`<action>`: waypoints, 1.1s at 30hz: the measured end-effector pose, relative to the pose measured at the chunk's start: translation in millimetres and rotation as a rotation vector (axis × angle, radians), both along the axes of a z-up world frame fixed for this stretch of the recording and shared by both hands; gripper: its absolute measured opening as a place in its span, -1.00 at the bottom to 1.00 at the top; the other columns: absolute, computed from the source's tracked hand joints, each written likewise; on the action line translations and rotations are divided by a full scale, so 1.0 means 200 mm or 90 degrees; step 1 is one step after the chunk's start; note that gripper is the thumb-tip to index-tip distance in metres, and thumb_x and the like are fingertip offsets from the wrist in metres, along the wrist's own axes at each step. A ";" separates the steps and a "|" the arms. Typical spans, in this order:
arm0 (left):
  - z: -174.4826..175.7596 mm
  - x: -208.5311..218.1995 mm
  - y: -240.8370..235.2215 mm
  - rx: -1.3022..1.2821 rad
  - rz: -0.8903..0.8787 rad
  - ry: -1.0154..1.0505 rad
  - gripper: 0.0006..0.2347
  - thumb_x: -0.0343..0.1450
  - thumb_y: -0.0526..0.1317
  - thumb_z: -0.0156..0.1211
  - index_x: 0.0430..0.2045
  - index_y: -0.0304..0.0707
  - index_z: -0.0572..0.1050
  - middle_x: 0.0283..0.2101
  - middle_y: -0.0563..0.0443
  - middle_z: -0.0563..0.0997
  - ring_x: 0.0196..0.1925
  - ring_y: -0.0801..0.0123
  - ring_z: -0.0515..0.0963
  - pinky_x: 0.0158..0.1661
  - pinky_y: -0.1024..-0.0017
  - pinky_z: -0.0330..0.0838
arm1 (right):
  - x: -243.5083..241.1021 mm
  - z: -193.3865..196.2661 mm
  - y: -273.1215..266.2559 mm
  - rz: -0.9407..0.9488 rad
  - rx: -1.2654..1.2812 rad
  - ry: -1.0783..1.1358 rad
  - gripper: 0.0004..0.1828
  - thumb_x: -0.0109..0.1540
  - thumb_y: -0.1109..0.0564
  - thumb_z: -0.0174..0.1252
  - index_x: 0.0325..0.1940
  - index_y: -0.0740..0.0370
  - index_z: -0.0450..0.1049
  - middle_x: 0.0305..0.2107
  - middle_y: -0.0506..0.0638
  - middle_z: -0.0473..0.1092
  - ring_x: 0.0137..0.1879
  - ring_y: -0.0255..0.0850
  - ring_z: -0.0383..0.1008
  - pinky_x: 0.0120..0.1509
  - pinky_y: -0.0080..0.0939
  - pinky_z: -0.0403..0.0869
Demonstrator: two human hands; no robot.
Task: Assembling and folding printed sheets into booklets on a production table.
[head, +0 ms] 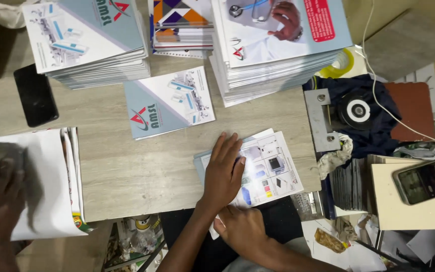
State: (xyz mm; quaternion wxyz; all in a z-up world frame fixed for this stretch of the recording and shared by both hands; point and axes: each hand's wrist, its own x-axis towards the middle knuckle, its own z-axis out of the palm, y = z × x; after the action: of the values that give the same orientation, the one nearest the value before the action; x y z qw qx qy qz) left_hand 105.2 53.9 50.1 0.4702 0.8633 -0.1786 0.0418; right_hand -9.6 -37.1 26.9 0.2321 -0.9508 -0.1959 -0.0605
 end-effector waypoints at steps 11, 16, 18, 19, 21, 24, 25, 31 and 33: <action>-0.08 -0.07 -0.17 0.491 0.026 -0.221 -0.25 0.54 0.26 -0.37 0.46 -0.43 -0.18 0.55 -0.30 -0.20 0.60 -0.01 -0.25 0.51 0.13 -0.38 | 0.14 -0.04 -0.83 -0.336 -0.155 0.071 -0.48 0.40 -0.16 -0.09 -0.58 0.06 0.38 -0.80 -0.14 0.27 -0.70 -0.20 0.22 -0.62 -0.17 0.07; -0.10 -0.32 -0.38 0.571 0.050 -0.315 -0.24 0.58 0.34 -0.61 0.48 -0.38 -0.22 0.56 -0.30 -0.23 0.63 -0.01 -0.27 0.55 0.13 -0.40 | 0.46 0.07 -0.80 -0.288 -0.129 0.132 -0.42 0.40 -0.13 -0.18 -0.59 0.20 0.44 -0.69 0.03 0.44 -0.56 -0.03 0.43 0.02 0.14 0.43; -0.10 -0.40 -0.43 0.431 -0.091 -0.202 -0.34 0.51 0.18 -0.08 0.40 -0.36 0.21 0.53 -0.26 0.14 0.59 0.01 0.05 0.55 0.11 -0.24 | 0.62 0.05 -0.79 -0.261 -0.197 0.151 -0.25 0.46 -0.17 -0.39 -0.70 0.10 0.38 -0.79 -0.07 0.27 -0.65 -0.18 0.25 -0.44 -0.11 0.24; -0.09 -0.39 -0.43 0.432 -0.087 -0.202 -0.34 0.51 0.18 -0.08 0.40 -0.36 0.21 0.53 -0.26 0.14 0.59 0.01 0.05 0.55 0.11 -0.24 | 0.71 0.05 -0.77 -0.257 -0.197 0.149 -0.25 0.46 -0.17 -0.39 -0.70 0.10 0.38 -0.79 -0.07 0.27 -0.65 -0.18 0.25 -0.44 -0.11 0.24; -0.09 -0.39 -0.42 0.321 -0.108 -0.233 -0.52 0.53 -0.21 0.09 0.39 -0.32 0.26 0.48 -0.36 0.24 0.52 -0.11 0.24 0.50 0.02 -0.06 | 0.84 0.04 -0.73 -0.250 -0.263 0.144 -0.21 0.51 -0.18 -0.42 -0.73 0.04 0.35 -0.83 -0.17 0.19 -0.70 -0.25 0.16 -0.55 -0.19 0.12; -0.08 -0.39 -0.40 0.305 -0.153 -0.208 -0.49 0.40 -0.34 0.05 0.35 -0.19 0.35 0.41 -0.31 0.37 0.51 -0.17 0.23 0.52 -0.04 -0.15 | 0.87 0.05 -0.57 -0.218 -0.379 0.024 -0.25 0.52 -0.20 -0.25 -0.76 -0.04 0.27 -0.83 -0.25 0.07 -0.68 -0.32 0.06 -0.56 -0.25 0.09; -0.11 -0.38 -0.40 0.306 -0.149 -0.214 -0.49 0.40 -0.34 0.05 0.35 -0.19 0.35 0.41 -0.31 0.37 0.51 -0.17 0.23 0.52 -0.04 -0.15 | 0.86 0.02 -0.48 -0.218 -0.379 0.017 -0.25 0.52 -0.20 -0.25 -0.76 -0.04 0.27 -0.83 -0.25 0.07 -0.68 -0.32 0.06 -0.56 -0.25 0.09; -0.25 -0.40 -0.44 0.301 -0.185 -0.103 -0.54 0.61 -0.11 -0.29 0.49 -0.06 0.05 0.57 -0.24 -0.01 0.60 -0.10 -0.09 0.49 -0.06 -0.31 | 0.70 -0.01 0.06 0.073 -0.204 0.094 -0.41 0.44 -0.04 -0.17 -0.69 0.06 0.33 -0.78 -0.12 0.29 -0.64 -0.15 0.29 -0.51 -0.02 0.27; -0.26 -0.41 -0.43 0.457 -0.075 -0.269 -0.43 0.58 0.18 -0.26 0.51 0.05 0.01 0.60 -0.10 -0.09 0.63 0.13 -0.11 0.56 0.07 -0.36 | 0.65 -0.09 0.13 0.131 -0.153 0.014 -0.44 0.37 -0.08 0.02 -0.72 0.07 0.34 -0.77 -0.02 0.36 -0.63 -0.06 0.31 -0.56 -0.02 0.14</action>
State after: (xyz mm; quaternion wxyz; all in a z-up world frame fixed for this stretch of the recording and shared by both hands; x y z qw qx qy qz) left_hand 24.2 -32.5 -1.6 0.0944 0.9330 -0.3235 0.1263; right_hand 120.1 -10.3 8.4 0.1235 -0.9473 -0.2956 -0.0023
